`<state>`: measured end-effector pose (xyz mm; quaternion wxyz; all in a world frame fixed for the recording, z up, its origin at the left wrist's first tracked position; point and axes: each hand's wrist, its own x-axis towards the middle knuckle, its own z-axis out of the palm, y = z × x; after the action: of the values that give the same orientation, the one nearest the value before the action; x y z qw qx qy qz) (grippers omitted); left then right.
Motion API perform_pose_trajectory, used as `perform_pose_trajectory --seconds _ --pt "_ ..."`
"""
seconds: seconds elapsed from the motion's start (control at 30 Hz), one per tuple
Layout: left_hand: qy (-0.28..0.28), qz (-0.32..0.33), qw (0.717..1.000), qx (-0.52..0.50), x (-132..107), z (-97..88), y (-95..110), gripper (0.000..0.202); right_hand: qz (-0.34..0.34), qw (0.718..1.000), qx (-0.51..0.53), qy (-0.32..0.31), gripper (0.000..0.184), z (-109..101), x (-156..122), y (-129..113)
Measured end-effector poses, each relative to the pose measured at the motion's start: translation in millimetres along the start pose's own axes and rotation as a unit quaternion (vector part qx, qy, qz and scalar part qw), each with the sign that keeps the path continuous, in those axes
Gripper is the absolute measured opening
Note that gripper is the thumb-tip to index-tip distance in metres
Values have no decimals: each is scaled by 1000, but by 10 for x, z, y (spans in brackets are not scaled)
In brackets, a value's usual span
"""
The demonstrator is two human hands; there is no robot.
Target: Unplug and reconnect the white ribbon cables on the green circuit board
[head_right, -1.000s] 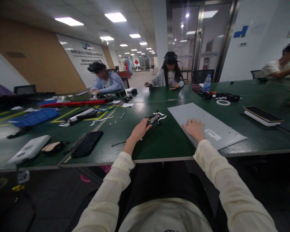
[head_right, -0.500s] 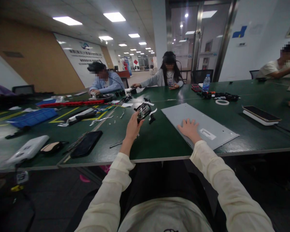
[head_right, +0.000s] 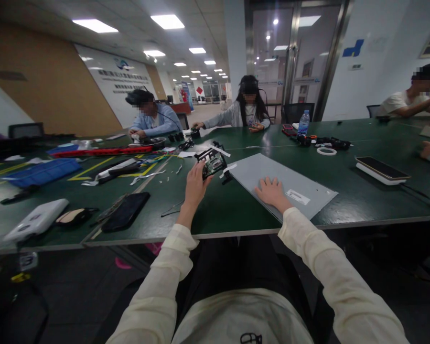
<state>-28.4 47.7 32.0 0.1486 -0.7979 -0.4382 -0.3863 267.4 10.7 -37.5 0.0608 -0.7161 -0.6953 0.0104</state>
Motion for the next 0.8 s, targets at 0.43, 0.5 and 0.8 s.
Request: perform_pose_trajectory --seconds 0.43,0.5,0.8 --pt "-61 63 996 27 100 -316 68 49 -260 962 53 -64 69 -194 -141 -290" --pt "-63 69 995 28 130 -386 52 49 -294 951 67 -72 67 -228 -190 -310" --pt "-91 111 990 21 138 -530 123 51 -439 884 130 -93 58 -463 -574 -457"
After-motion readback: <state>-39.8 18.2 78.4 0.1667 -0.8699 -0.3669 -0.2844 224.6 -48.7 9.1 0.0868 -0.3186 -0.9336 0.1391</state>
